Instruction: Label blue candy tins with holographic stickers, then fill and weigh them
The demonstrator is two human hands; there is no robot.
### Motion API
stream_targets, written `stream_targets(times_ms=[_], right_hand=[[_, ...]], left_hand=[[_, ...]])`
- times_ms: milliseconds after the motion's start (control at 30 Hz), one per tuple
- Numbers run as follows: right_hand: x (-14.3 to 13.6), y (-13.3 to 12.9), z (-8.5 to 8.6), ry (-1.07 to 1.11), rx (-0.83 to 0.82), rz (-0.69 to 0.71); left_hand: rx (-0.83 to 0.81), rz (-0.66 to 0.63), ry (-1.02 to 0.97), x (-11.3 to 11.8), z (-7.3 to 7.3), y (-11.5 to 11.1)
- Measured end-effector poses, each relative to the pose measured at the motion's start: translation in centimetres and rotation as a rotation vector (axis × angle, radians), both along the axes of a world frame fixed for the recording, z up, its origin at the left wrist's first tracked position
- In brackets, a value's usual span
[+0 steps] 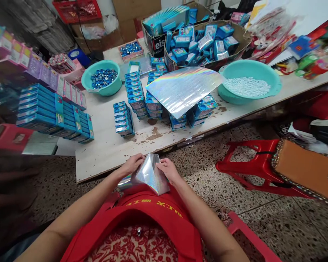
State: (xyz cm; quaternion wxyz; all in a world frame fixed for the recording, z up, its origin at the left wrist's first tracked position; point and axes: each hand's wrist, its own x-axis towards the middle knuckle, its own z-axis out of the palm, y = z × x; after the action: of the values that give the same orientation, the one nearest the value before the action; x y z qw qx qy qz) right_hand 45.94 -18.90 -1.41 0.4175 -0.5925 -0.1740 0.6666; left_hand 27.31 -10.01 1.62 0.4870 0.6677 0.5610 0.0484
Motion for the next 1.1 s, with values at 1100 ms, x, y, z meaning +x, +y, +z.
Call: stream_targets(times_ms=[1100], right_hand=[[1.7,0.1,3.1,-0.392,0.046,-0.163]], left_hand=[[0.359,0.015,-0.179,2.9,2.4,0.8]])
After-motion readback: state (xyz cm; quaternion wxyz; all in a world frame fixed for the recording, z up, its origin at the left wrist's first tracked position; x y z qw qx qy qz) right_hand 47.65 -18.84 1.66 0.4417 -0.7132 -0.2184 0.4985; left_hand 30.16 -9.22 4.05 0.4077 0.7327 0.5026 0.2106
